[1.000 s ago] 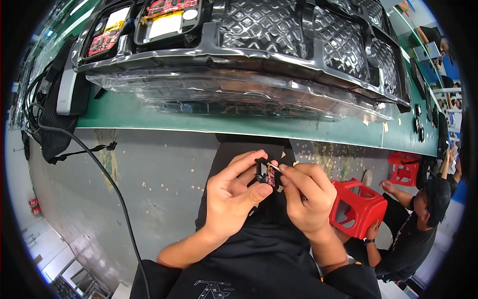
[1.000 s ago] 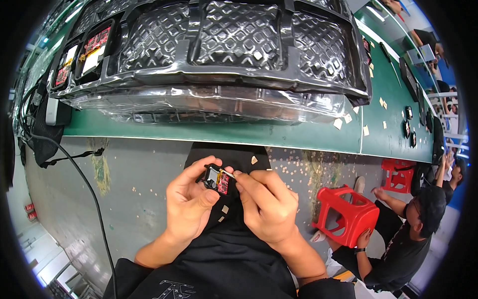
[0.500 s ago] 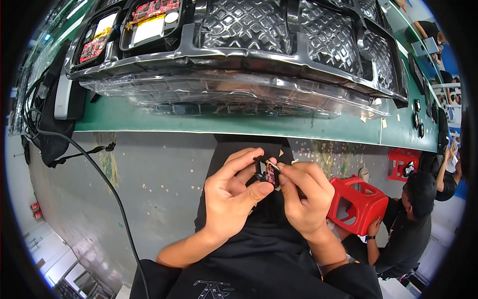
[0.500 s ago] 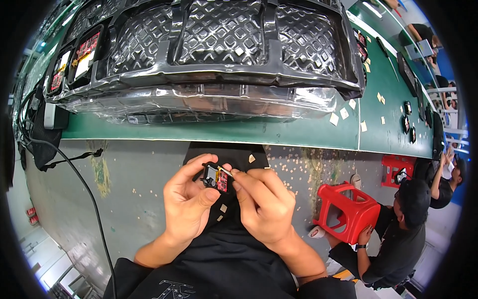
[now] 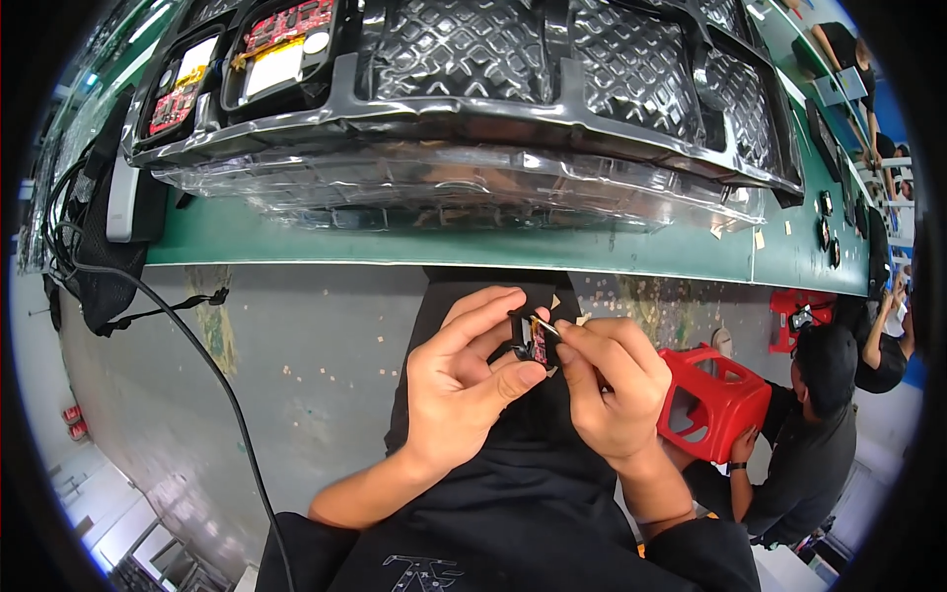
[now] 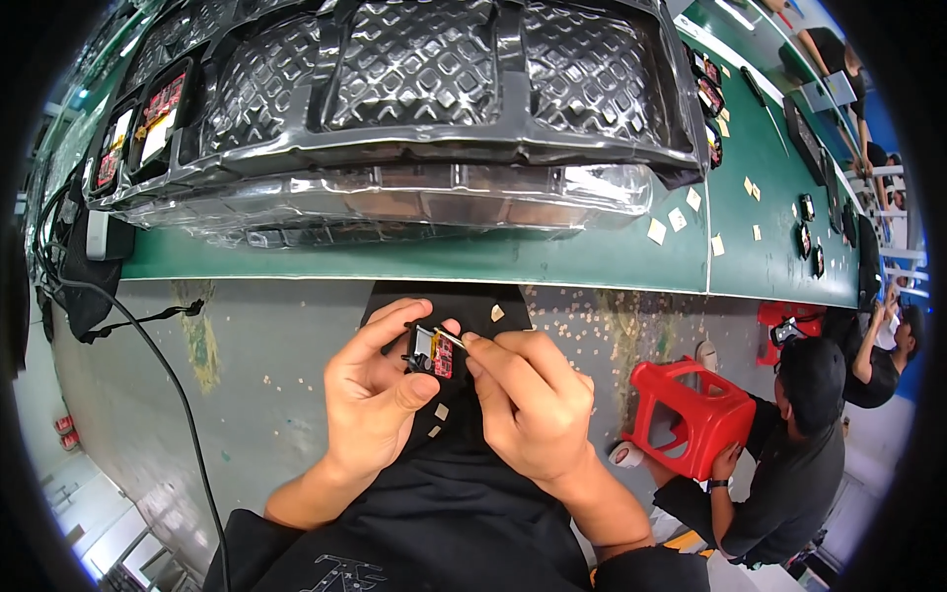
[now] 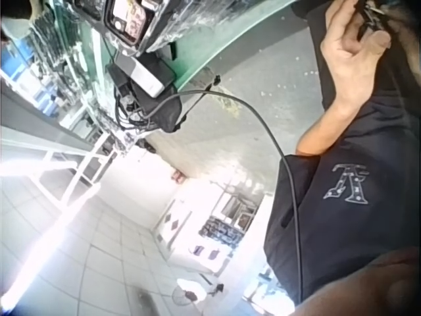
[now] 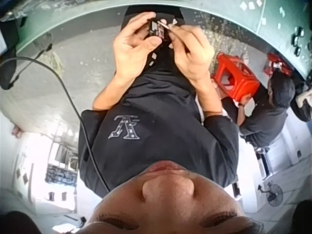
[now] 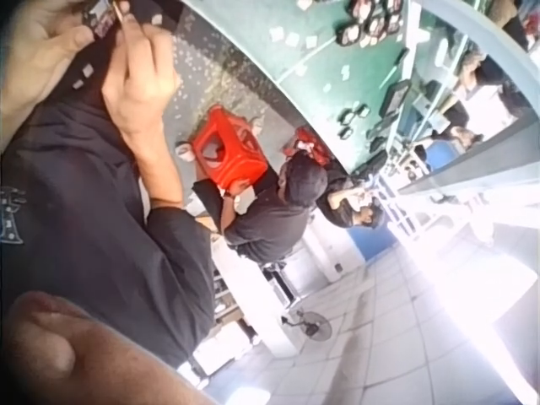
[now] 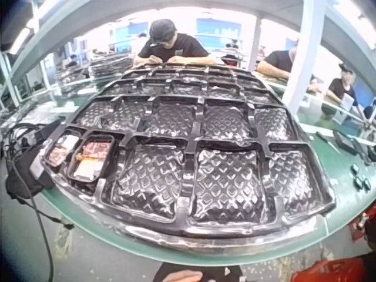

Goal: Manually assemble small electronic boards by attaching sub-components using tweezers and placing them into a tray.

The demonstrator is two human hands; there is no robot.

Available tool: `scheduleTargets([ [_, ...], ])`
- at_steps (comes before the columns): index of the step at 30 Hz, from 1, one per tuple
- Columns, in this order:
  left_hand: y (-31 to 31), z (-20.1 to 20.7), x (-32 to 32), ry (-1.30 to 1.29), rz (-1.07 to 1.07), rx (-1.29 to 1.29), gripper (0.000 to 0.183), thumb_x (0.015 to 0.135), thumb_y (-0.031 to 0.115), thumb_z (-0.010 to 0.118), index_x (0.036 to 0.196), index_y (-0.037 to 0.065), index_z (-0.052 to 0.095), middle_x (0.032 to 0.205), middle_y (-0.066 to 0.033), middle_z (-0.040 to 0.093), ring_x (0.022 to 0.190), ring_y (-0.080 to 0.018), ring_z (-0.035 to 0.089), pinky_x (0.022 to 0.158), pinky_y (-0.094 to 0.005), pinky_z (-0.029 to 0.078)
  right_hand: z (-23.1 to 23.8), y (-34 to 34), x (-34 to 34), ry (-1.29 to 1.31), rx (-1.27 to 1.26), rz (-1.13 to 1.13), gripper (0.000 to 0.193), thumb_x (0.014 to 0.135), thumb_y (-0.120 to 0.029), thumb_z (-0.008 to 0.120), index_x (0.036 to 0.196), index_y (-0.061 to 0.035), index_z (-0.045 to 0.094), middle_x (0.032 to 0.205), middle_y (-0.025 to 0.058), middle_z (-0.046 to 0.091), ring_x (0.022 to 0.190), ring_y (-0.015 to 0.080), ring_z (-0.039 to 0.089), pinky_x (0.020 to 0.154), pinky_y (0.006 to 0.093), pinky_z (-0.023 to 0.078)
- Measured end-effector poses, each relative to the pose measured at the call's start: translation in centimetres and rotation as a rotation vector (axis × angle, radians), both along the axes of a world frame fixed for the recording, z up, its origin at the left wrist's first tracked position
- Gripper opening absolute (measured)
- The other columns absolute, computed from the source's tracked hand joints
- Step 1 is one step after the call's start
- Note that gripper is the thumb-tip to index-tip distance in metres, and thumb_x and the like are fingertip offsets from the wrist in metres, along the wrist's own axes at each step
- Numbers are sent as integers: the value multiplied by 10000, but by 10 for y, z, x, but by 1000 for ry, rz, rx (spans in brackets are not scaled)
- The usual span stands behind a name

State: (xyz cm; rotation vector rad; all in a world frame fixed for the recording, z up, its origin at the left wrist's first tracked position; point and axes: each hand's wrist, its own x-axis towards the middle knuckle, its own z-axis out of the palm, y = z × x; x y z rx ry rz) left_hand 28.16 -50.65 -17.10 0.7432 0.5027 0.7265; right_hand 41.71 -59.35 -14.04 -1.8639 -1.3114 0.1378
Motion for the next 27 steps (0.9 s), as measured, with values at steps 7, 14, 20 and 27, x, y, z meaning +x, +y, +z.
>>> scheduleTargets([
  [7, -5, -3, 0, 13, 30, -51, 561, 854, 11, 780, 1341, -101, 526, 1359, -181, 530, 1201, -276, 611, 1024, -376, 529, -8, 2, -6, -38, 34, -31, 288, 715, 90, 767, 981, -19, 742, 840, 64, 646, 592, 186, 624, 504, 304, 496],
  [14, 7, -3, -7, -12, -27, 13, 527, 863, -54, 752, 1346, -91, 544, 1399, -156, 490, 1221, -266, 583, 997, -344, 533, -15, -4, 2, -252, 41, 19, 368, 640, 90, 757, 988, -30, 757, 822, 50, 625, 573, 167, 601, 489, 302, 474],
  [20, 12, 0, -9, -18, -98, -12, 520, 884, -35, 741, 1360, -93, 539, 1384, -150, 504, 1182, -242, 603, 984, -325, 529, -16, -5, 1, -238, 104, 23, 378, 619, 88, 750, 979, -29, 762, 813, 48, 618, 550, 170, 570, 473, 298, 447],
  [27, 11, 3, -8, 20, -97, -54, 535, 884, -27, 742, 1373, -88, 533, 1374, -149, 516, 1182, -234, 602, 1010, -338, 520, -15, -7, -5, -235, 40, 28, 295, 717, 110, 785, 984, -5, 734, 828, 90, 625, 617, 215, 620, 525, 303, 485],
])
